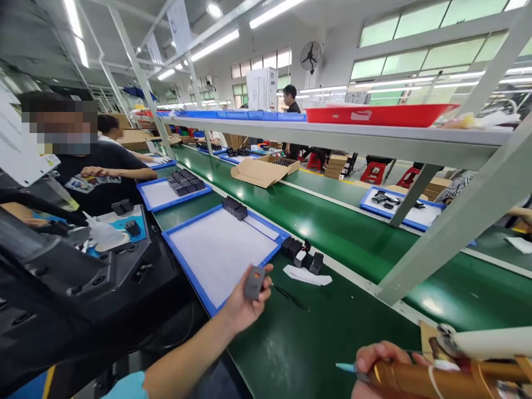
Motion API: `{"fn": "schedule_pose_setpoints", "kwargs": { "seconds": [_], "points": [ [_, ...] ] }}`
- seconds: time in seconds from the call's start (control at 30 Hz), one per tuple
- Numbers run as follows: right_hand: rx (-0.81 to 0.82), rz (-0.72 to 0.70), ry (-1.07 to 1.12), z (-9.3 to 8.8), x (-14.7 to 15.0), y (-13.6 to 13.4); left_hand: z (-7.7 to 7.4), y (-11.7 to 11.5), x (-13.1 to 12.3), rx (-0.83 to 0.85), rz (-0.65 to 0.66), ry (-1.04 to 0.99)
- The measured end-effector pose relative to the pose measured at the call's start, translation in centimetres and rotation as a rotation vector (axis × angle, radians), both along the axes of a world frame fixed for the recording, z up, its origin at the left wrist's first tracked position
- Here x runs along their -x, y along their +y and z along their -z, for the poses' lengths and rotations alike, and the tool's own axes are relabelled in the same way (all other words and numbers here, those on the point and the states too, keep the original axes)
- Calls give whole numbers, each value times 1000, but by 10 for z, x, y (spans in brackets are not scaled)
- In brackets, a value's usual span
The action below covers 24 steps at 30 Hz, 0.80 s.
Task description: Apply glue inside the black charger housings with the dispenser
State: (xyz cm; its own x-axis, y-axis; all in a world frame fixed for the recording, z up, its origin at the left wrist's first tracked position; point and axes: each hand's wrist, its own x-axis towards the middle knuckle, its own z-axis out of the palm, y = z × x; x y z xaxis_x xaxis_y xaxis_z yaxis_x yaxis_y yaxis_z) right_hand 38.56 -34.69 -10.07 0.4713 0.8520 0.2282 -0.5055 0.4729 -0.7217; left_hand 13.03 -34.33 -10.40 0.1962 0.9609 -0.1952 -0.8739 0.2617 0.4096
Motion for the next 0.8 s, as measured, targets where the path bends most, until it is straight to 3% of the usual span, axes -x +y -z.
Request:
{"fn": "schedule_pose_setpoints", "kwargs": {
  "seconds": [0.1,0.2,0.67,0.8],
  "points": [
    [2,110,0,-24,17,-10,-20,-1,14,-91,-70,27],
    [74,127,14,-33,26,-14,-26,-2,19,-156,-98,94],
    [133,185,12,-34,27,-16,-16,2,33,-408,-112,339],
    [154,205,-12,-38,28,-15,-15,5,43,-394,-60,421]
  ]
}}
